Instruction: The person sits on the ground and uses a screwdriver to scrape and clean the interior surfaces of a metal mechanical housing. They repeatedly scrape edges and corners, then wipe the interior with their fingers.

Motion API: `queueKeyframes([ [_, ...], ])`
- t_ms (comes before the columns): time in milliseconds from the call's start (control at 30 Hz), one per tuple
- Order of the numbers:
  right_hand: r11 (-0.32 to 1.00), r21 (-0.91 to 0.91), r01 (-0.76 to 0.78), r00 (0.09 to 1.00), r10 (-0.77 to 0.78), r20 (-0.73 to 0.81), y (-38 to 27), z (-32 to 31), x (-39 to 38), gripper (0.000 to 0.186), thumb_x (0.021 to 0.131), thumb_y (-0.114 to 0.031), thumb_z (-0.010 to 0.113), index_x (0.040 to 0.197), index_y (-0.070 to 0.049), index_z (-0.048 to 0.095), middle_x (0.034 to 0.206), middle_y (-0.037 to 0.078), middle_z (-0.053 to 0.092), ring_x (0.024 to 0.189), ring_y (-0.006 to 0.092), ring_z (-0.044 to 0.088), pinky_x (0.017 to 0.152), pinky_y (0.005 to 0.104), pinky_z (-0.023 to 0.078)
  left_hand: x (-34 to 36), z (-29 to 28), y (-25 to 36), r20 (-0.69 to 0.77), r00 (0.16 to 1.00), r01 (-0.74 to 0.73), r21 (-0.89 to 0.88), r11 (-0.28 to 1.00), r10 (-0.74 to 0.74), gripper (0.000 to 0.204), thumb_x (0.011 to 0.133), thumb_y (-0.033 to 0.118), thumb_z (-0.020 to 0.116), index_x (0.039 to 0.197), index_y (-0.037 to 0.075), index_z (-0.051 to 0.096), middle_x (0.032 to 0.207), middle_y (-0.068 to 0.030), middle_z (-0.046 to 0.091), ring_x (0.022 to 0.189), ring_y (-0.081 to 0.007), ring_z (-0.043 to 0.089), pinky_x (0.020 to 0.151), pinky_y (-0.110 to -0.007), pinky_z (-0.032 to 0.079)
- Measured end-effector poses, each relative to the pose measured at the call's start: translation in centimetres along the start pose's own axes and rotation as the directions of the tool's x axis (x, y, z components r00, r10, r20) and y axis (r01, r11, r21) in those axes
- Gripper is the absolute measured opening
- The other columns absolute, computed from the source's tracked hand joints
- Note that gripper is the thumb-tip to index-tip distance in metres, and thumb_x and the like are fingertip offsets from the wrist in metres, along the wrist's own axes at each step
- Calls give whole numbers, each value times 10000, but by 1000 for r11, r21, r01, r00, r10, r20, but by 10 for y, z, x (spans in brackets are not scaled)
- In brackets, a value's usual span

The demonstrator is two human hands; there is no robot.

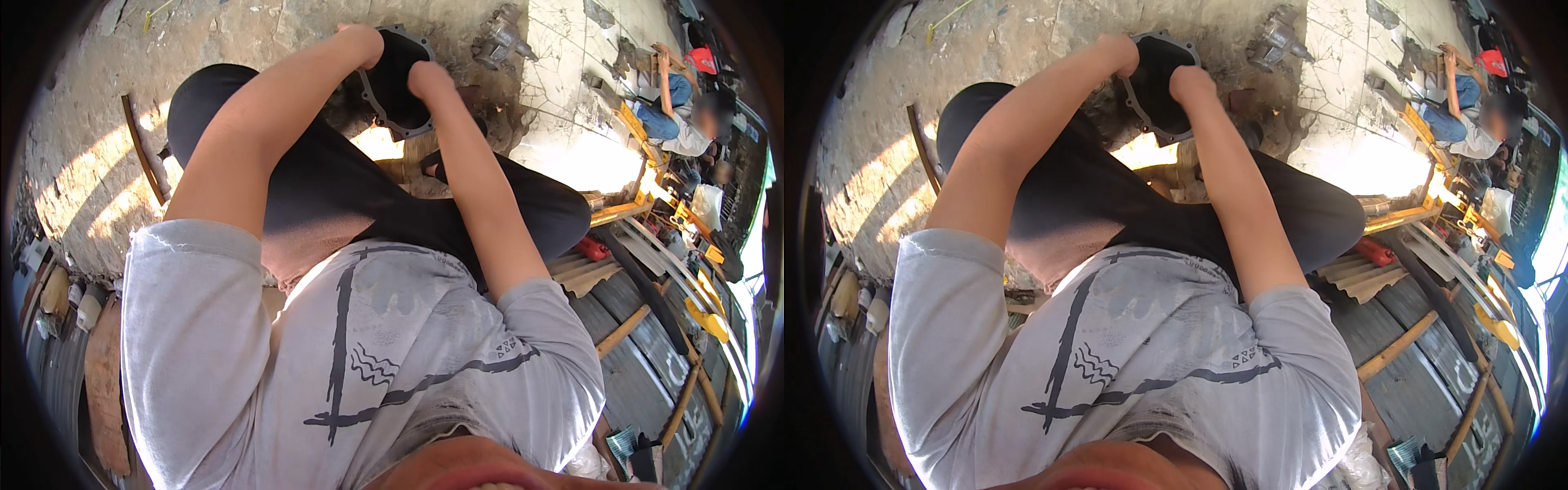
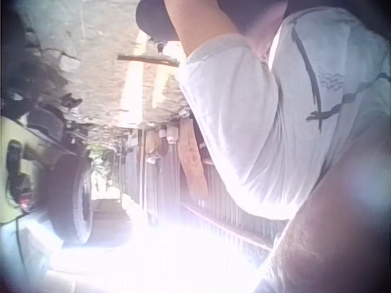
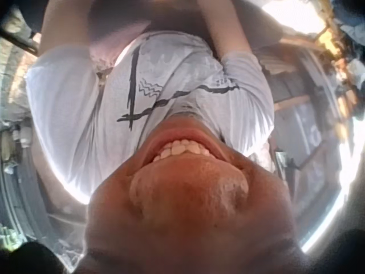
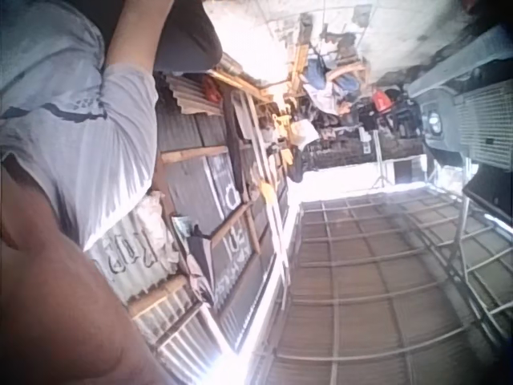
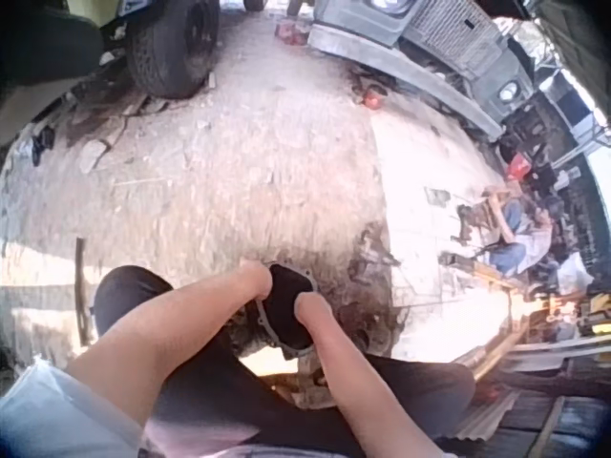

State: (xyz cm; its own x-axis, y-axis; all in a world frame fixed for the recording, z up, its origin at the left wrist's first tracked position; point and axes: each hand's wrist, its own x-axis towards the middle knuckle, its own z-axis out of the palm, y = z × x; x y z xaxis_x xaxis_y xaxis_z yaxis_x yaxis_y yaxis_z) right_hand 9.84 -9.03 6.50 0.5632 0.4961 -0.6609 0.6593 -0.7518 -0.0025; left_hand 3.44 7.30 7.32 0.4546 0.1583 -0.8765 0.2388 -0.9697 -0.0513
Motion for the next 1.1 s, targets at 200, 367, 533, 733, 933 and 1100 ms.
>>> queueKeyframes([
  [200,995,-34,89,996,-89,21,-9,-8,-20,290,898,-96,532,1055,1,756,1113,264,711,1084,407,692,915,502,565,-20,5,-4,-176,984,-49,-64,997,37,465,930,285,705,1389,231,653,1512,-38,554,1391,-322,511,1169,-588,300],
  [367,998,25,63,997,-61,-55,-6,11,0,296,880,-81,536,1052,-3,763,1110,262,712,1074,407,690,921,491,559,-7,1,-6,-100,994,-44,-39,998,40,421,945,298,671,1362,243,669,1459,-22,600,1379,-309,521,1171,-587,292],
  [533,999,44,-16,1000,15,27,4,-23,7,266,879,-105,584,1049,-4,761,1133,245,710,1076,377,696,898,488,567,-12,-3,-7,-46,998,-36,-43,998,34,415,962,269,637,1377,264,654,1416,-28,635,1400,-304,497,1185,-587,271],
  [733,993,1,116,993,-116,27,-5,-3,11,288,897,-107,554,1071,-1,757,1141,273,700,1086,419,685,912,498,564,2,-5,-3,44,999,19,-7,1000,-19,409,973,264,635,1382,282,652,1416,-12,635,1422,-299,472,1202,-586,238],
  [933,996,37,86,994,-83,-70,7,22,9,293,876,-106,549,1048,8,757,1088,271,711,1053,407,698,895,508,560,3,1,-4,-33,999,-13,40,999,14,439,966,309,666,1404,279,636,1465,-10,595,1432,-279,460,1210,-574,229],
  [1100,984,-56,171,981,-164,107,24,-9,-20,292,861,-98,563,1062,-19,759,1081,248,719,1055,394,695,910,483,561,0,6,0,-89,995,38,-48,998,-43,473,962,336,678,1424,260,616,1498,-12,566,1436,-280,457,1205,-585,230],
])
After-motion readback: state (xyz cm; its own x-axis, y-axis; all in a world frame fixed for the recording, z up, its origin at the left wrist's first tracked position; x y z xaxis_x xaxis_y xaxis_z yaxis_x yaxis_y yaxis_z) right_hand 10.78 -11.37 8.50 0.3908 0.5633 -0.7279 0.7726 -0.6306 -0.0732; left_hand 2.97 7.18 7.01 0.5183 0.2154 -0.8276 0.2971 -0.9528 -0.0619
